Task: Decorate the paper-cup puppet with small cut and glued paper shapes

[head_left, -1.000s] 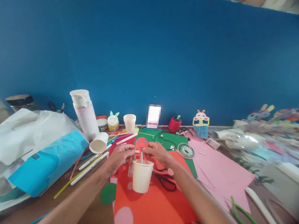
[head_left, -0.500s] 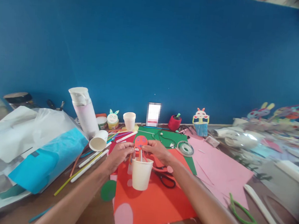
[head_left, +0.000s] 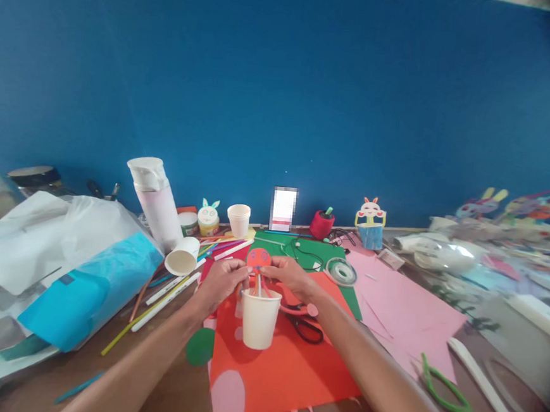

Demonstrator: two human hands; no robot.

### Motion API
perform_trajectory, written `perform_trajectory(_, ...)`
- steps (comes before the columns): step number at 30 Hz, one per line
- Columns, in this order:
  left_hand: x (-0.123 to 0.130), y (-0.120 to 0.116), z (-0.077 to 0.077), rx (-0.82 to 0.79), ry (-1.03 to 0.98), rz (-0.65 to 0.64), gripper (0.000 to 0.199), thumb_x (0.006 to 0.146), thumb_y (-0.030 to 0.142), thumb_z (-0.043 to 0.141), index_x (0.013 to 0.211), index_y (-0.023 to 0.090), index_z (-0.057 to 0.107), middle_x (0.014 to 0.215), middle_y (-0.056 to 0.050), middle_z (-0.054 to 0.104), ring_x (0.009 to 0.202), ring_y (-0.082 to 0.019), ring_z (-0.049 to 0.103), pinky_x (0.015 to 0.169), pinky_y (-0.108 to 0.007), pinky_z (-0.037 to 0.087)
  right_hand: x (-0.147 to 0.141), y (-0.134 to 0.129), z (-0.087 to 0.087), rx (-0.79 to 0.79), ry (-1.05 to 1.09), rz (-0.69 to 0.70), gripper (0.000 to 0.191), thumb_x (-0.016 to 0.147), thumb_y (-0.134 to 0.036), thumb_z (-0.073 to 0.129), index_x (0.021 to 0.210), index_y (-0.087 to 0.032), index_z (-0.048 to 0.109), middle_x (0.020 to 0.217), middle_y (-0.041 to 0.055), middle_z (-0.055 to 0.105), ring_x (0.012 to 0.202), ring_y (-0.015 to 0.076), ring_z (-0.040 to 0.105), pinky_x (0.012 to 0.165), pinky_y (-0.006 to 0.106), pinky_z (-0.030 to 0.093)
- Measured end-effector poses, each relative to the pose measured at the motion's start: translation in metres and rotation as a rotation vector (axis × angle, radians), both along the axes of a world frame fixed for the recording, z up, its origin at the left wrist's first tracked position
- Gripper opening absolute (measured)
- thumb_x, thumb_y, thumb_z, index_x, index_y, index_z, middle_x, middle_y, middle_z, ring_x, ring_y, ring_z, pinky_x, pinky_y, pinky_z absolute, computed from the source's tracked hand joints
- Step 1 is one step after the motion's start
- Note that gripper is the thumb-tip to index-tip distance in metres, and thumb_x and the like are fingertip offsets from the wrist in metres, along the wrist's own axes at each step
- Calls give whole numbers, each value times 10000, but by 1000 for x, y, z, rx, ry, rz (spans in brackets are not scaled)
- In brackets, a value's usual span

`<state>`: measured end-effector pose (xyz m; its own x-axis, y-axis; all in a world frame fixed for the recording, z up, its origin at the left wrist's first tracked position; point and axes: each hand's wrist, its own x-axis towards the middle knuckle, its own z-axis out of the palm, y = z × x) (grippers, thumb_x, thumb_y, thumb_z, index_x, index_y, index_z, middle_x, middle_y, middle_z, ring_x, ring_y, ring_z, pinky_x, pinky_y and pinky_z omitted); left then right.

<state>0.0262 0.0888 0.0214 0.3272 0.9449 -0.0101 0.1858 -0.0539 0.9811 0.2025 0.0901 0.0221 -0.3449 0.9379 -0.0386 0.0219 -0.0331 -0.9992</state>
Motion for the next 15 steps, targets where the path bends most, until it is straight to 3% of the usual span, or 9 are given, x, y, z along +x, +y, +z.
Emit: perform_trajectory(15, 1, -2, -2, -4, -24, 23, 288, 708, 380, 493, 558, 143, 559, 478, 12, 519, 418, -74, 419, 434, -194, 309, 0, 0, -2, -5, 17, -8, 211, 670, -320, 613, 686, -110, 603, 563, -20, 529, 502, 63, 428, 499, 205, 293)
